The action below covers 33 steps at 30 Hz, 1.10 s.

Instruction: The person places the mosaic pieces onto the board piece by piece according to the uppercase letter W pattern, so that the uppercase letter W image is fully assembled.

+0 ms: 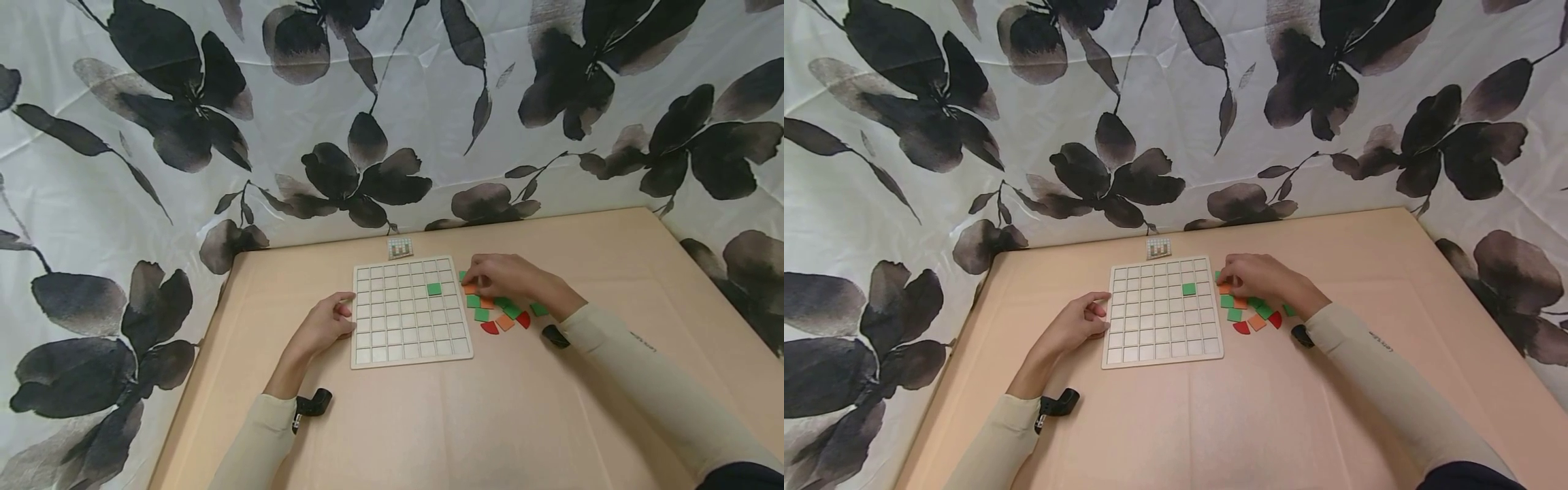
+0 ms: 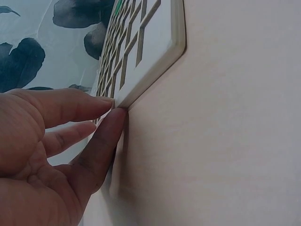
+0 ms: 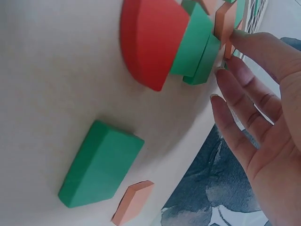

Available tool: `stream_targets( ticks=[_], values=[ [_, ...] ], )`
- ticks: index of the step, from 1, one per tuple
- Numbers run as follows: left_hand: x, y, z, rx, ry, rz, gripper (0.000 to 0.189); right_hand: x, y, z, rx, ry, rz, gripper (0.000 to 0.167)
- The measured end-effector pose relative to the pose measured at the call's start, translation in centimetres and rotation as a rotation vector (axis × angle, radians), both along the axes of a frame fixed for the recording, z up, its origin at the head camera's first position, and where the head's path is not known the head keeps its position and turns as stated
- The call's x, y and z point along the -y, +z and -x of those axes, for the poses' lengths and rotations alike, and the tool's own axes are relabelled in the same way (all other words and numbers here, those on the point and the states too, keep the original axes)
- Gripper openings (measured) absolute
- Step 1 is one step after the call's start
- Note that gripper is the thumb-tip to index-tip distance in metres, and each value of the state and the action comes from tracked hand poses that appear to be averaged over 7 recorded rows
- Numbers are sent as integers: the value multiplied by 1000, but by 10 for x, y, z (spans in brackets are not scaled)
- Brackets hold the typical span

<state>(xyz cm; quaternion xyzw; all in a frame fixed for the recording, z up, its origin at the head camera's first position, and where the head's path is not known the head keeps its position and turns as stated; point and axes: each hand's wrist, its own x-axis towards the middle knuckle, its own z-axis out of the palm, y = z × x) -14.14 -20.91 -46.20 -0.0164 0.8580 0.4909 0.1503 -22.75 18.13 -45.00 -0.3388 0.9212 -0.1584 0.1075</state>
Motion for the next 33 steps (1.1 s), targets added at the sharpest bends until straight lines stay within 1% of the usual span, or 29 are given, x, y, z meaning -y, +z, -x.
stream_targets(
  ticks=[5, 12, 17, 20, 24, 28, 33],
  values=[
    [-1, 0, 0, 0, 0, -2, 65, -2, -1, 0, -16, -7, -12, 28],
    [-1, 0, 0, -6, 0, 2, 64, -8, 1, -1, -30, -32, -30, 27],
    [-2, 1, -1, -5, 2, 4, 64, -12, -2, 0, -40, -74, -47, 33],
    [-2, 1, -2, -6, 3, 9, 64, -13, -3, 1, -53, -76, -51, 35],
    [-1, 1, -2, -5, 6, 12, 64, -14, -4, 2, -57, -68, -43, 30],
    [-1, -1, 0, -5, 5, 12, 65, -15, -3, 1, -53, -77, -29, 25],
    [-1, -2, 0, -9, 1, 12, 65, -16, -2, 0, -69, -75, -39, 22]
  ],
)
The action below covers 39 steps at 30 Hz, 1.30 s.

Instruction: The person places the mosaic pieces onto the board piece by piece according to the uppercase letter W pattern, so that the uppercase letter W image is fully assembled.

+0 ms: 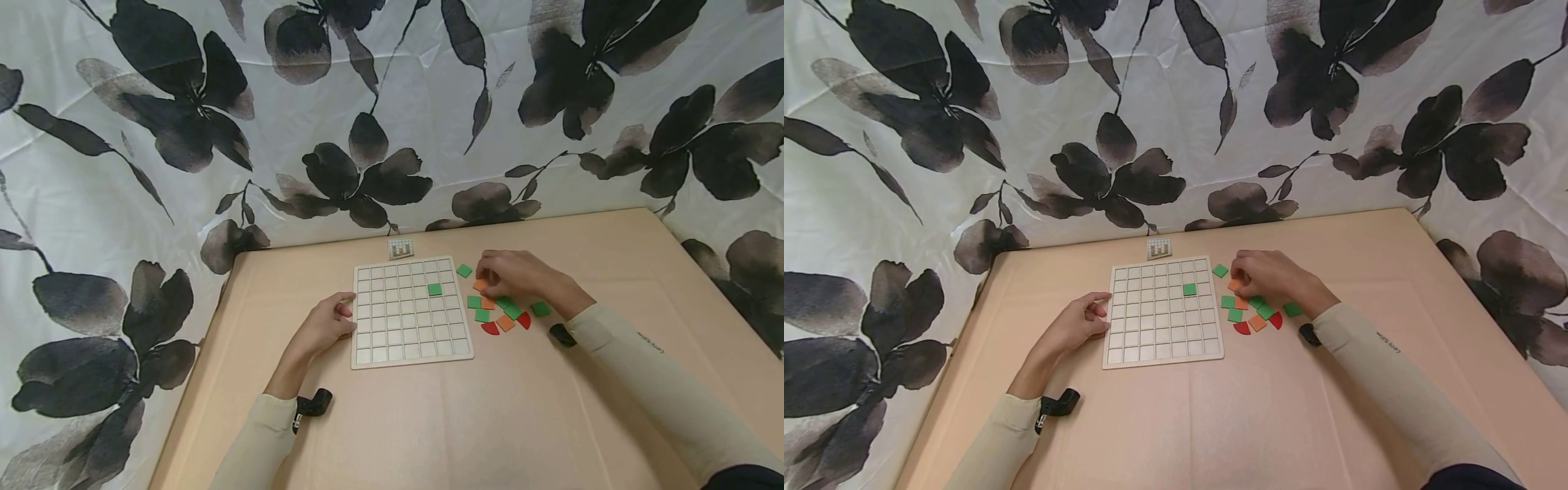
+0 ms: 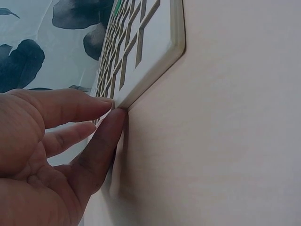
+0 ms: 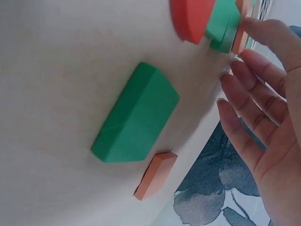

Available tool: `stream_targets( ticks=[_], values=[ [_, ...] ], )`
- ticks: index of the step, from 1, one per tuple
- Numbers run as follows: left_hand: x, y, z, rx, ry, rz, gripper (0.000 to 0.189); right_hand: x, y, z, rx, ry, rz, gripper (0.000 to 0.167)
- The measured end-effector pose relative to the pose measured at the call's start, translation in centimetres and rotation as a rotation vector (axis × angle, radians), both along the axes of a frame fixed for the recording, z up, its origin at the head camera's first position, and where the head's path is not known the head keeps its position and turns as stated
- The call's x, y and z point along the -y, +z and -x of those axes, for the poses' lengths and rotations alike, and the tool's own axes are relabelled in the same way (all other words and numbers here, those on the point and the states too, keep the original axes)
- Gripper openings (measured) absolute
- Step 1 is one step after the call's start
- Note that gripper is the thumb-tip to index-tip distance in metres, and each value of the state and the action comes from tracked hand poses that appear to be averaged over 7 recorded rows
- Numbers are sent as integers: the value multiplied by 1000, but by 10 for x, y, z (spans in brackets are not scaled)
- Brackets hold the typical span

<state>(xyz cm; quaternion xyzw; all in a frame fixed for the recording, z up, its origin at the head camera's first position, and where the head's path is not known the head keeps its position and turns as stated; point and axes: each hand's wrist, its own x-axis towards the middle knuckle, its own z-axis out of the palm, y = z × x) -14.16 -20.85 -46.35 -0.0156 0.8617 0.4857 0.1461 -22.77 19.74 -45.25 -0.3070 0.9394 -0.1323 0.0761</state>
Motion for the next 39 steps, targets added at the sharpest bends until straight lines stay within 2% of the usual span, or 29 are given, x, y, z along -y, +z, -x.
stream_targets(
  ticks=[5, 12, 20, 39],
  values=[
    [0, 0, 0, -3, -3, -3, 65, -1, 1, 0, -33, 3, 1, 22],
    [0, 1, 0, -5, 2, 13, 65, -1, 0, 1, -128, 43, -30, 26],
    [-2, 2, 0, -2, 2, 4, 65, -3, 0, 4, -175, 89, -40, 21],
    [0, -1, -1, -20, -8, 0, 64, -2, 4, 3, -100, 81, -25, 25]
  ],
)
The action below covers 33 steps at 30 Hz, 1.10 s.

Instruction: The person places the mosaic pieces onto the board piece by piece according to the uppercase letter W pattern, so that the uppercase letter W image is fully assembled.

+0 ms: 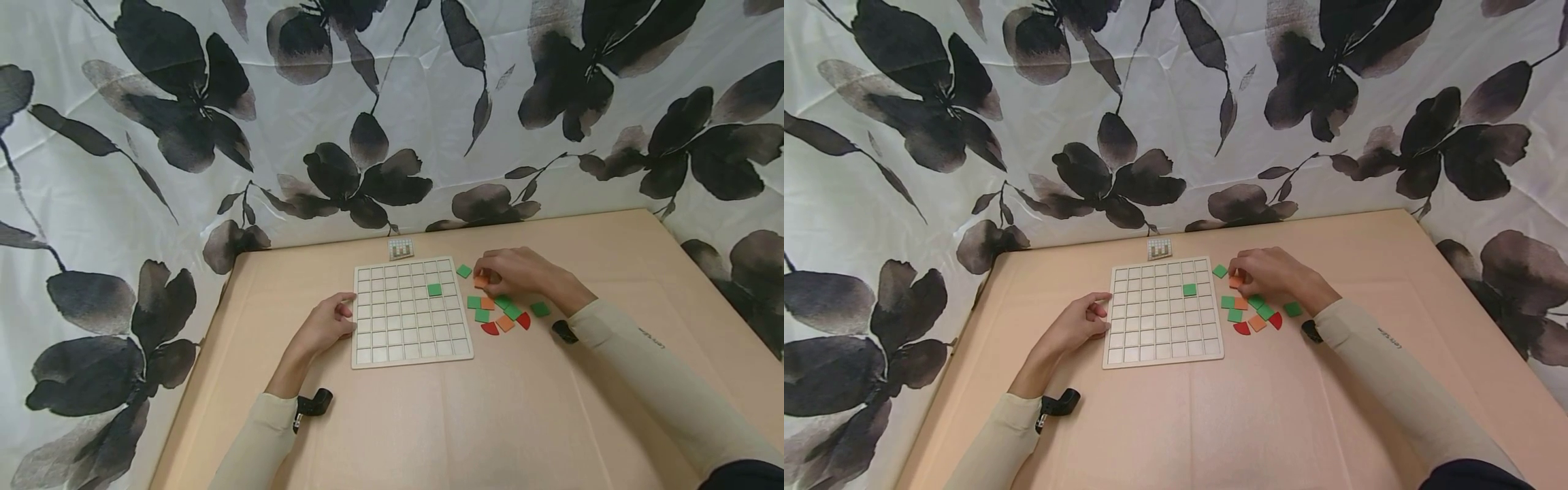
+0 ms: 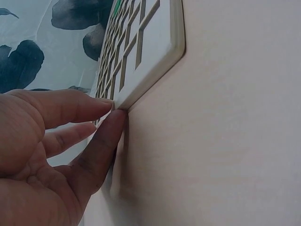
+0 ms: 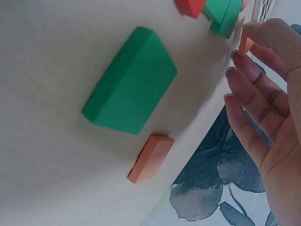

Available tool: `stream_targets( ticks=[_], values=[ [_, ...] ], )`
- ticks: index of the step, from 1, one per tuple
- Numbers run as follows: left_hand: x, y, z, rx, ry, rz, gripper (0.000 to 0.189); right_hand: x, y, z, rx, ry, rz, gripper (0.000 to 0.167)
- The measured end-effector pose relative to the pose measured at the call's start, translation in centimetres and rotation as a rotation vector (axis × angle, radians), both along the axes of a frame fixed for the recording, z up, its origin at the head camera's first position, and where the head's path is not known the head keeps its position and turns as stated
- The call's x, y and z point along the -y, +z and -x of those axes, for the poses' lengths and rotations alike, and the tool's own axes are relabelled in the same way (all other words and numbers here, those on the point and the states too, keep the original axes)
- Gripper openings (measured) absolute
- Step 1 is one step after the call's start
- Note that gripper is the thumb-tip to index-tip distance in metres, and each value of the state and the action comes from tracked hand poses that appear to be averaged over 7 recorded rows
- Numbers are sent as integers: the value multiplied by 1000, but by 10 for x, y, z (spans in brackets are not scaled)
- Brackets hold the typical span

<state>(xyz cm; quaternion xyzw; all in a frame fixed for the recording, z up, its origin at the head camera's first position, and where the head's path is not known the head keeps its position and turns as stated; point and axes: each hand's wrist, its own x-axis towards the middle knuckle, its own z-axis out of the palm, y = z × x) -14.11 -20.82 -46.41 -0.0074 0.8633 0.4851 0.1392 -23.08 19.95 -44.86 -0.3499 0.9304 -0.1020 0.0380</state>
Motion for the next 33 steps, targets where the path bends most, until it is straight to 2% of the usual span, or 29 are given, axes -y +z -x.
stream_targets(
  ticks=[14, 23, 33],
  values=[
    [-1, 0, 1, 9, 3, 8, 65, 6, 7, -2, 0, 20, 35, 27],
    [-1, 2, -1, 13, 1, 18, 65, 14, 9, -2, -29, 85, 72, 21],
    [0, 1, 0, 14, -2, 5, 65, 32, 10, -3, -28, 112, 60, 22]
  ],
)
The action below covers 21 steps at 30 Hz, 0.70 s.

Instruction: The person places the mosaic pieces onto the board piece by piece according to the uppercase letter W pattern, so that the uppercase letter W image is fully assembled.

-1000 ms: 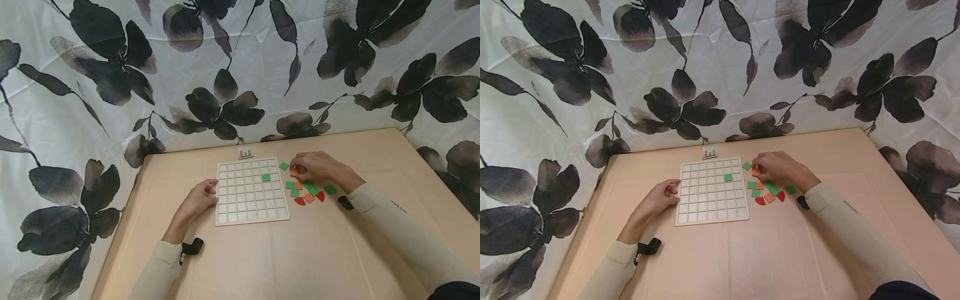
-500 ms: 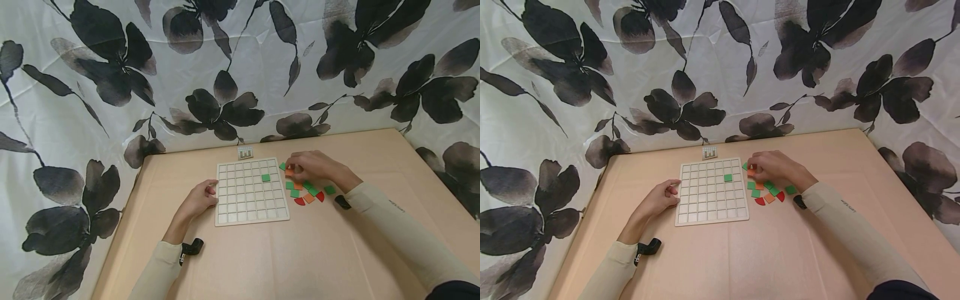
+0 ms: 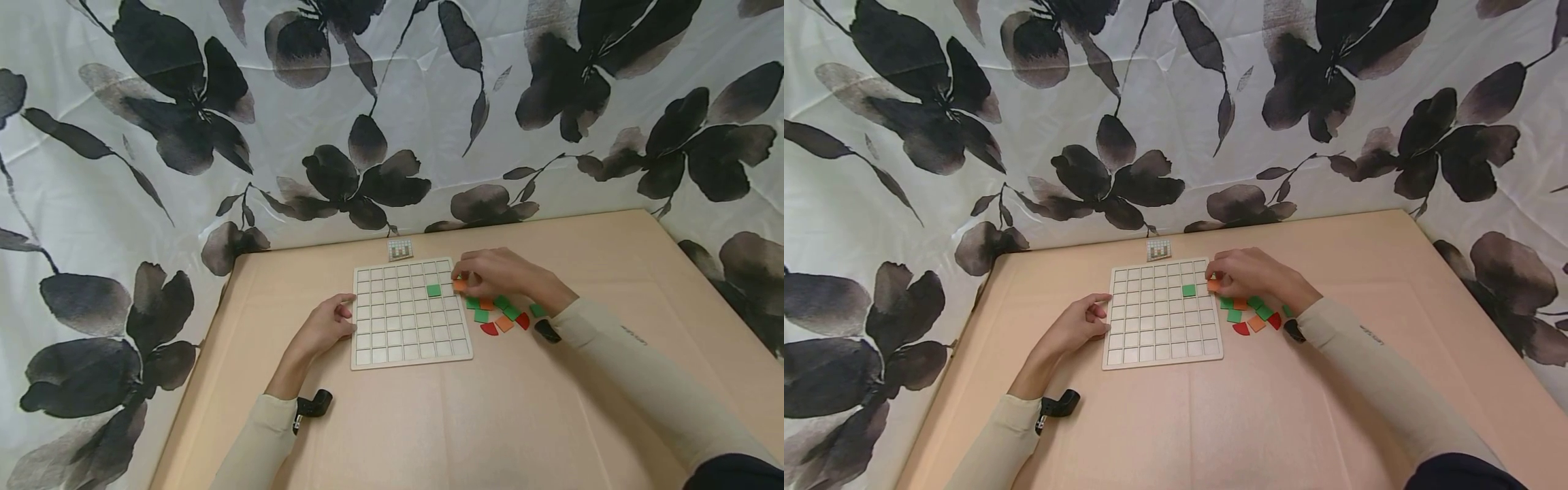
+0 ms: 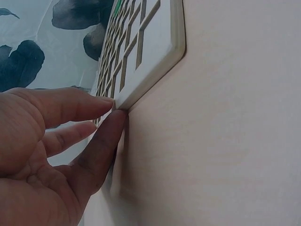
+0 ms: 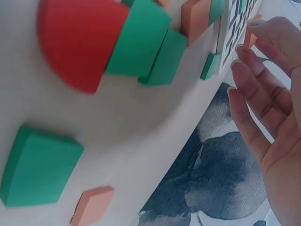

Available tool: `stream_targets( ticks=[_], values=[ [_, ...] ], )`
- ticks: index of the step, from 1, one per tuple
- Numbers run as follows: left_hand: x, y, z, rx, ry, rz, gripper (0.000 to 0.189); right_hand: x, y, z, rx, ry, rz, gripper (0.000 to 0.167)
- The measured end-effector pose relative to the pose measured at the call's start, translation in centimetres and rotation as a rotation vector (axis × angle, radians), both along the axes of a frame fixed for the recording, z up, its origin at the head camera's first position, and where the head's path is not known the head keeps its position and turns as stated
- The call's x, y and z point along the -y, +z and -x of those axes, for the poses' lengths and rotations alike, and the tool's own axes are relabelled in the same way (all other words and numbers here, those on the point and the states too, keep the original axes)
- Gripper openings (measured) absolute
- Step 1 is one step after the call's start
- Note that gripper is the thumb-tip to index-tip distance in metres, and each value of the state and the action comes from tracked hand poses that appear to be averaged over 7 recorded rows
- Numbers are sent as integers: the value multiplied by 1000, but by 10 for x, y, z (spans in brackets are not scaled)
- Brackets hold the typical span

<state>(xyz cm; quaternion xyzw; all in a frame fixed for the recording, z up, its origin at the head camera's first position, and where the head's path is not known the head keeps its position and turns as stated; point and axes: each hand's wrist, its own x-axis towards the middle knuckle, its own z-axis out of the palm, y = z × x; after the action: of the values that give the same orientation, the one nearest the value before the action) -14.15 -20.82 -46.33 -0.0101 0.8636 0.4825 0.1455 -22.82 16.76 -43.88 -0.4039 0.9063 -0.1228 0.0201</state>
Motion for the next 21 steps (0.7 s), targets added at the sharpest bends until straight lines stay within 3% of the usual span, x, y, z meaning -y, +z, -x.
stream_targets(
  ticks=[21],
  values=[
    [2, -7, -2, -25, -6, 7, 65, 28, -6, -5, 41, 70, -14, 24]
  ],
)
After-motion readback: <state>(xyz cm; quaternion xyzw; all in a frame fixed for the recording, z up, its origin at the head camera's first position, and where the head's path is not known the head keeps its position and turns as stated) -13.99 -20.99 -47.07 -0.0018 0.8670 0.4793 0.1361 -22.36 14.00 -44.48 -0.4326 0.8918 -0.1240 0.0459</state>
